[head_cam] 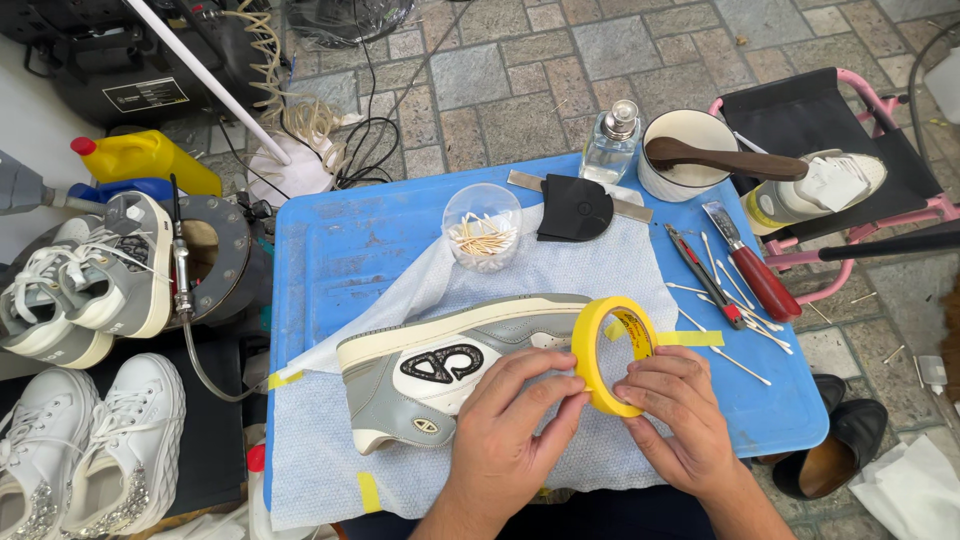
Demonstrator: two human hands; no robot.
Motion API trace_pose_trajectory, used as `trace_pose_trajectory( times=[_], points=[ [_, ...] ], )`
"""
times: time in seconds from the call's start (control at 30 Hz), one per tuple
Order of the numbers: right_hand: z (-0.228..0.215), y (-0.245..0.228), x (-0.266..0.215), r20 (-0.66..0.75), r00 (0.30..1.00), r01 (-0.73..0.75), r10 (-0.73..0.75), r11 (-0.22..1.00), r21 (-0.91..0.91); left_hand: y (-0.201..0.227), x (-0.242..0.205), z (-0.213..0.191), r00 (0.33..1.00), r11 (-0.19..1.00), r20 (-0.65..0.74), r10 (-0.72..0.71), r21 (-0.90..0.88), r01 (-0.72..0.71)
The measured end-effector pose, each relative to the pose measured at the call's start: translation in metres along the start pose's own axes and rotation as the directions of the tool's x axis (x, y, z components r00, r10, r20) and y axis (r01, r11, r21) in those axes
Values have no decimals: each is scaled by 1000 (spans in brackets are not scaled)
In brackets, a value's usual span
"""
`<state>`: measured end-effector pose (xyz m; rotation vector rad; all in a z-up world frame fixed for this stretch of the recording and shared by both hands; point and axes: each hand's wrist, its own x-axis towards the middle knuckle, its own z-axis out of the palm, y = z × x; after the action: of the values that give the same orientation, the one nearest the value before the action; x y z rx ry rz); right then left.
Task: The person applies yellow masking tape around the midsole of a gray and white sneaker, using a utility knife to trim and smooth the tape edges. They rotate the shoe to cover the entire perimeter and continue taping the second shoe.
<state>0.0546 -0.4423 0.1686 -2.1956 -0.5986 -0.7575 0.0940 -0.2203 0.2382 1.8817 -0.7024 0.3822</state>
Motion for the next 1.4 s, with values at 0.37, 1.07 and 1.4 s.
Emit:
trace_pose_trajectory(
  times=[0.37,1.07,1.4],
  points=[
    [-51,41,23,289,954,-23,79,981,-192,-27,-29,85,971,964,6,-238,-123,236],
    [-42,100,35,-60,857,-485,511,763,-428,-43,-25,120,949,944,131,-288,207,258],
    [-63,59,26,-194,814,-580,547,776,-247,-46,-30,120,986,968,47,-157,206,144]
  ],
)
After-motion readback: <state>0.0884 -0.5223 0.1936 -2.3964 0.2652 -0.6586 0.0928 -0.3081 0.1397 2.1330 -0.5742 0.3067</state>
